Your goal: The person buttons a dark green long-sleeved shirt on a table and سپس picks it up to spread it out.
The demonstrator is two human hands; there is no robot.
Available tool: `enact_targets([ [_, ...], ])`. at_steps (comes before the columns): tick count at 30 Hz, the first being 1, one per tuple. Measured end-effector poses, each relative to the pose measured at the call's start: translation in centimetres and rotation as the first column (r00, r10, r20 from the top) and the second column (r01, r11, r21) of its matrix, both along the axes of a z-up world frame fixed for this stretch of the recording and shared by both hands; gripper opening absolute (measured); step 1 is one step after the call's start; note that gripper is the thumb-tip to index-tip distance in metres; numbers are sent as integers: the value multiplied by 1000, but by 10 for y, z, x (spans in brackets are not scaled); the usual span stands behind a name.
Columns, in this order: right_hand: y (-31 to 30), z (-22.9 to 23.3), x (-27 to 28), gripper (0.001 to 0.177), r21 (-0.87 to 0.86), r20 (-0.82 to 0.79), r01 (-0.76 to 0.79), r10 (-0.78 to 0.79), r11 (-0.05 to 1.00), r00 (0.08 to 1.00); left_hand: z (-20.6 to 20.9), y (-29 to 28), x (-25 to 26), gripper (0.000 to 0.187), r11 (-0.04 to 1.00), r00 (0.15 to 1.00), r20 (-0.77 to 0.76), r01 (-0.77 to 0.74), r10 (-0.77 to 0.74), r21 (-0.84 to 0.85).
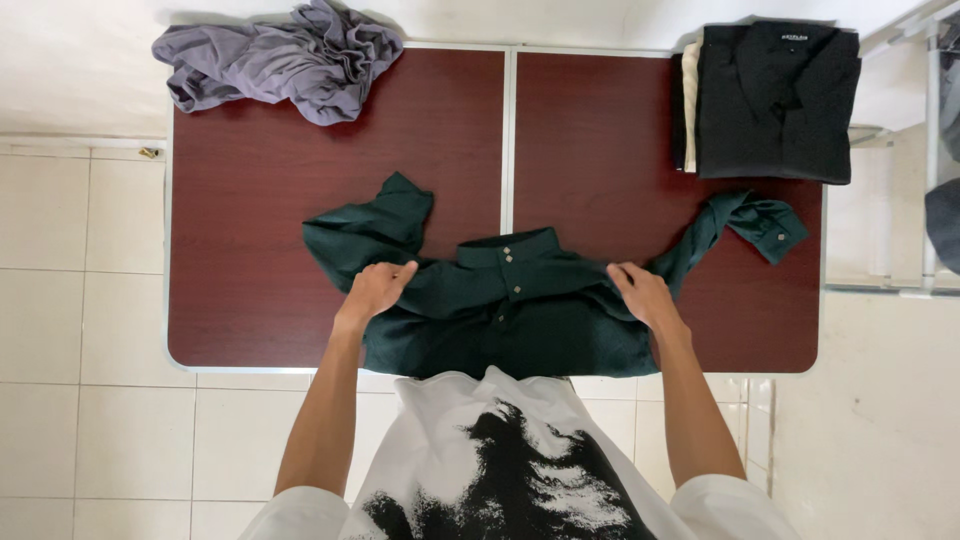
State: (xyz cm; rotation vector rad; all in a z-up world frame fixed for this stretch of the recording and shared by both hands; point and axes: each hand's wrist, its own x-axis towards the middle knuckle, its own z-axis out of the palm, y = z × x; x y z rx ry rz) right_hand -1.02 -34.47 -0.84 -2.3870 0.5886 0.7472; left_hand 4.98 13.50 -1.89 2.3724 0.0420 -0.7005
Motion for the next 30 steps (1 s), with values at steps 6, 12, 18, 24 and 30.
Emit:
enact_targets([
  [6, -19, -5, 10, 29, 132, 501, -105, 25, 986, 865, 47, 5, 24, 32, 961, 950, 232, -156, 210, -230],
  [12, -29, 0, 2, 28, 265, 470, -3, -127, 964, 874, 41, 4, 11, 19, 954, 850, 496, -21, 175, -299],
  [18, -22, -3, -14, 40, -37, 96, -152, 155, 988, 983, 0, -1, -17, 24, 978, 922, 356, 91, -153, 186],
  [24, 33, 19, 19, 54, -1, 263, -233, 226, 972, 938, -3, -41, 6, 35, 987, 895, 415, 141, -163, 84],
  [30, 91, 11, 59, 51, 236, 197, -170, 124, 957, 973, -41, -92, 24, 50, 970, 924, 350, 207, -152, -125],
])
